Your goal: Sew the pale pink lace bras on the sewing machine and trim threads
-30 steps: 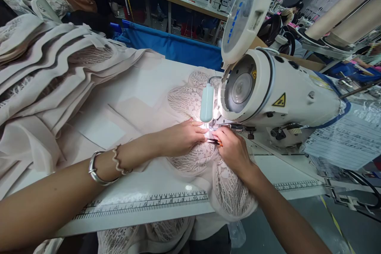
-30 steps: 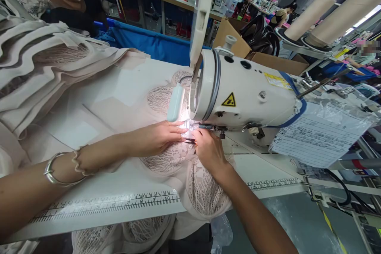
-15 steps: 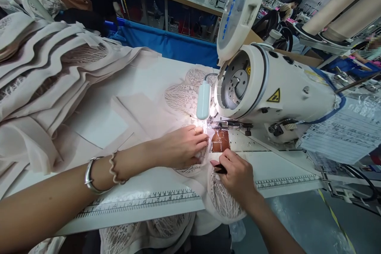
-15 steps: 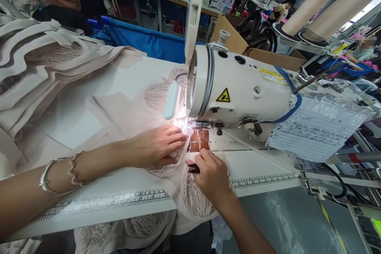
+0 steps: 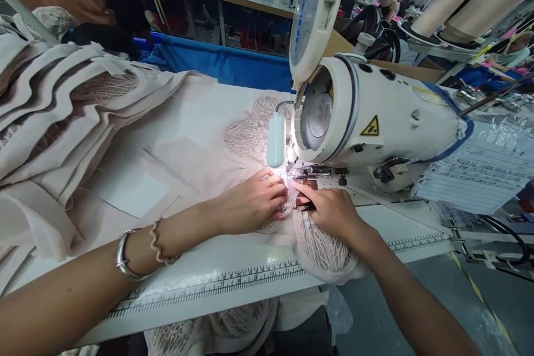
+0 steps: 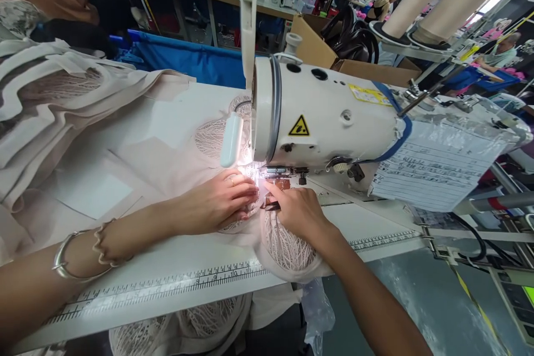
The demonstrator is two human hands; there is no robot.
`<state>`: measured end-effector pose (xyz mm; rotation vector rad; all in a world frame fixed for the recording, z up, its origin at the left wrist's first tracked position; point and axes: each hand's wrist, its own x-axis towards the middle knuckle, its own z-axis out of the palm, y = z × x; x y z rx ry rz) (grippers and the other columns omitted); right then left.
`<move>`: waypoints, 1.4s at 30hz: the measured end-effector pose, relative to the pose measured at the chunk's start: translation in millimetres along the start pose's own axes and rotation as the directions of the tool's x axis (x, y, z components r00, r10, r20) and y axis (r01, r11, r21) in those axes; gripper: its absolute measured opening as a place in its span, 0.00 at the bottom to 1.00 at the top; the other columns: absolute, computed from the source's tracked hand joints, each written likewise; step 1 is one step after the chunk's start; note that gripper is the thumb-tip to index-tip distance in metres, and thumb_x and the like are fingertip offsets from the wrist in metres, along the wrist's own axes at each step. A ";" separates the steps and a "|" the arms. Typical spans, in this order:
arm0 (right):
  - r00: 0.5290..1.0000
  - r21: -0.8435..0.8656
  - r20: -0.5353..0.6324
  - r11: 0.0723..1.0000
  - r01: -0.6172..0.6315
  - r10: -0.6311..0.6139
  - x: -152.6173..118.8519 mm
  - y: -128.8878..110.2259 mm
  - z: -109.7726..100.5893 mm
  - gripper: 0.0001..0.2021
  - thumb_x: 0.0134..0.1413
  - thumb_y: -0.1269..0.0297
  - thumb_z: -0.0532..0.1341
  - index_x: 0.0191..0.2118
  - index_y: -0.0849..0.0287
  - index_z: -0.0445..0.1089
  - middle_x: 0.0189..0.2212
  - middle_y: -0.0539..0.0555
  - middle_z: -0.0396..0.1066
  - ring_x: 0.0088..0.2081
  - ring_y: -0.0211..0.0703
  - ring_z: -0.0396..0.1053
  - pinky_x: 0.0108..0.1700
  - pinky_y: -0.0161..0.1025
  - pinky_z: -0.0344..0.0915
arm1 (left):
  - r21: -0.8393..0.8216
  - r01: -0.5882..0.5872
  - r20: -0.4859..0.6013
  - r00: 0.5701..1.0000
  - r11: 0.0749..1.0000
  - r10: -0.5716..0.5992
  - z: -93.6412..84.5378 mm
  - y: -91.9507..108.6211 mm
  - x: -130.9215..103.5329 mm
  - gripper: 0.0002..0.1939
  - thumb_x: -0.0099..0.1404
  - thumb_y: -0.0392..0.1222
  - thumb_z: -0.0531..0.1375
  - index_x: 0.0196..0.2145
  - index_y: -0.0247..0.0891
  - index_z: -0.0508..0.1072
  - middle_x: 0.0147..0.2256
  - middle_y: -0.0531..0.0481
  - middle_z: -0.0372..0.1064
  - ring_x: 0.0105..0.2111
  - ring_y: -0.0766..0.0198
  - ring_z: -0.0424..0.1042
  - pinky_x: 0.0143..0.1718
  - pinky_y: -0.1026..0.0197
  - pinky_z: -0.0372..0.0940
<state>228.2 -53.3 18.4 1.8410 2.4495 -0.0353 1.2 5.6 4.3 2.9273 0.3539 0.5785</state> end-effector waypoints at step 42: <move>0.971 -0.072 -0.216 0.993 0.088 -0.102 -19.2 24.0 9.9 0.13 0.57 0.70 0.60 0.48 0.58 0.76 0.25 0.51 0.77 0.26 0.44 0.69 0.30 0.39 0.50 | 0.154 0.052 0.033 0.998 0.987 -0.058 6.5 0.5 -3.0 0.30 0.78 0.58 0.41 0.53 0.32 0.70 0.52 0.35 0.71 0.55 0.45 0.66 0.56 0.43 0.52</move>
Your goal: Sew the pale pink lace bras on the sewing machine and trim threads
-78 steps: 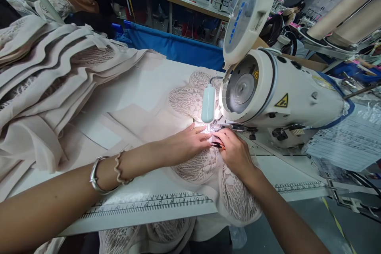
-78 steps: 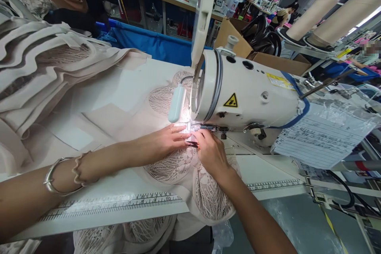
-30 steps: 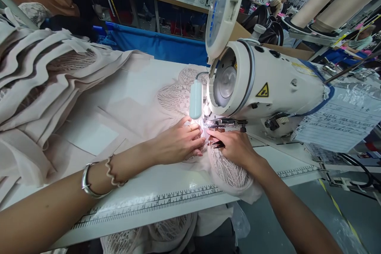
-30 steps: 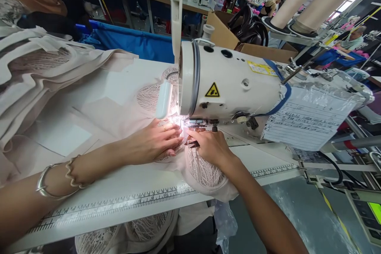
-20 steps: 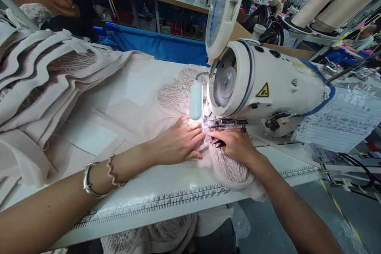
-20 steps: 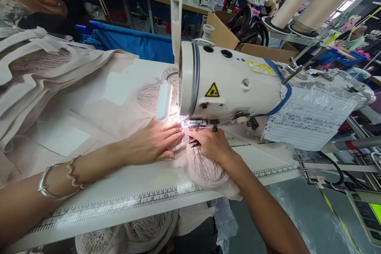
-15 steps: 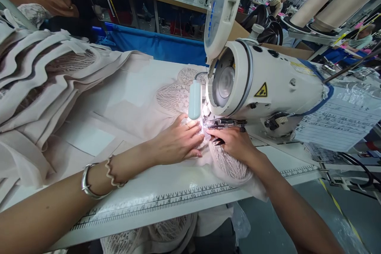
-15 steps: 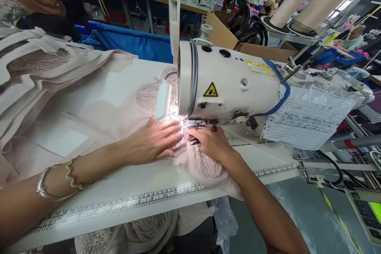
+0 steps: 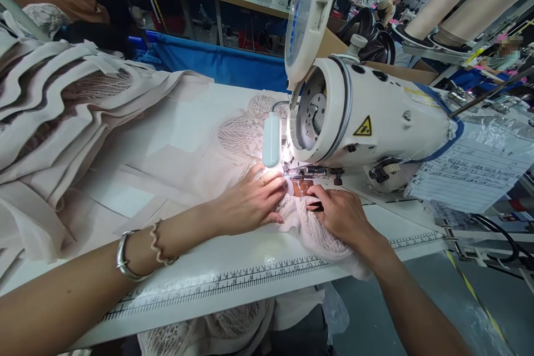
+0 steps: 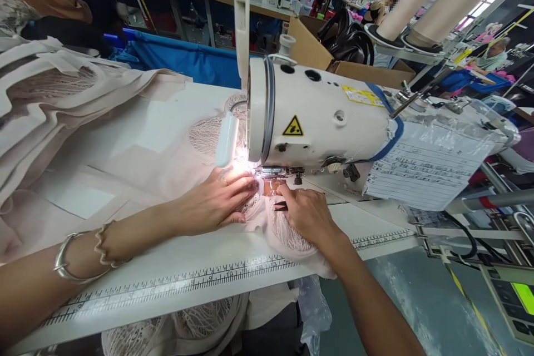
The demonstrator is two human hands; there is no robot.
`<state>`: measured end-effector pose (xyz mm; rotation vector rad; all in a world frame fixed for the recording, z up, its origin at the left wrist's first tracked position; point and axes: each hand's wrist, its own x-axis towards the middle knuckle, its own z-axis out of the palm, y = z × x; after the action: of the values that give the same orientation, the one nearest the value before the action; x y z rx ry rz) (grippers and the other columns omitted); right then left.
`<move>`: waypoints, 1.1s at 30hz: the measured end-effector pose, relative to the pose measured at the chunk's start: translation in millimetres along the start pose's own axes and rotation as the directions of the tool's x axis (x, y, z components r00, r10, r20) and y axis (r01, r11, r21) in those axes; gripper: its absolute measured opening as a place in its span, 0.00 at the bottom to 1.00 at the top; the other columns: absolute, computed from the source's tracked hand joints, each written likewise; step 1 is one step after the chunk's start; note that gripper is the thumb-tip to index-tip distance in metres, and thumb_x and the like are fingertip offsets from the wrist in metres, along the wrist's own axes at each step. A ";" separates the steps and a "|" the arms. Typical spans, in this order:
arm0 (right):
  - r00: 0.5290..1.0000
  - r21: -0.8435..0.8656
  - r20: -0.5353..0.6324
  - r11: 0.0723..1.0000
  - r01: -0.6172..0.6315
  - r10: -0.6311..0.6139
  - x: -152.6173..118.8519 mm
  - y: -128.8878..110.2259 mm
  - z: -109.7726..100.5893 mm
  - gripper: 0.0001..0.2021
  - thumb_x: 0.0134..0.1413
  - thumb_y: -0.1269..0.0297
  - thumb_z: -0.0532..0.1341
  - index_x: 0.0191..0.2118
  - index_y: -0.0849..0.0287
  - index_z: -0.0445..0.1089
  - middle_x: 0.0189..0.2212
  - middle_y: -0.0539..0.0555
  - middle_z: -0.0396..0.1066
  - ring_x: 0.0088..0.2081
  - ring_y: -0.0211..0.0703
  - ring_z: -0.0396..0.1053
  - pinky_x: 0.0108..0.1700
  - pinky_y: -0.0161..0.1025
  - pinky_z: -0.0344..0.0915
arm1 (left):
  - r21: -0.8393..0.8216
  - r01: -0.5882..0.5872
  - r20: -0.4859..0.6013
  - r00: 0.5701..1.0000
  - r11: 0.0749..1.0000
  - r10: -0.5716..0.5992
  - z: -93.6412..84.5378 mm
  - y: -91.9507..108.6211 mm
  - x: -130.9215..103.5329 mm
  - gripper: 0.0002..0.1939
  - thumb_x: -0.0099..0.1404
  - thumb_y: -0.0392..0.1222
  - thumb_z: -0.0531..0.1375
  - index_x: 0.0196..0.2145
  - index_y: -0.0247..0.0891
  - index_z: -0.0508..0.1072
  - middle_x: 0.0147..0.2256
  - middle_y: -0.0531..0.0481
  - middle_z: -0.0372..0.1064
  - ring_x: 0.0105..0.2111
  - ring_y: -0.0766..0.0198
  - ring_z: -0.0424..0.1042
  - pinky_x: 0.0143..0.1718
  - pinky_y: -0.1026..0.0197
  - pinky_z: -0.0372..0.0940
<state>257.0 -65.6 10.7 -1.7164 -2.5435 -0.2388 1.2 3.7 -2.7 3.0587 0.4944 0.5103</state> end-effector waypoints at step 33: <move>0.989 0.063 -0.061 0.988 0.138 -0.134 15.5 5.7 7.4 0.33 0.49 0.83 0.53 0.55 0.47 0.77 0.29 0.48 0.79 0.28 0.40 0.70 0.29 0.37 0.55 | -0.067 0.048 -0.018 0.999 0.997 -0.049 0.3 -3.3 0.0 0.32 0.78 0.59 0.40 0.56 0.31 0.69 0.49 0.35 0.74 0.53 0.43 0.69 0.58 0.38 0.48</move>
<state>256.7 -48.1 6.1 -1.4933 -2.5989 -0.2032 0.2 6.9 -3.1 2.9735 0.5389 0.5447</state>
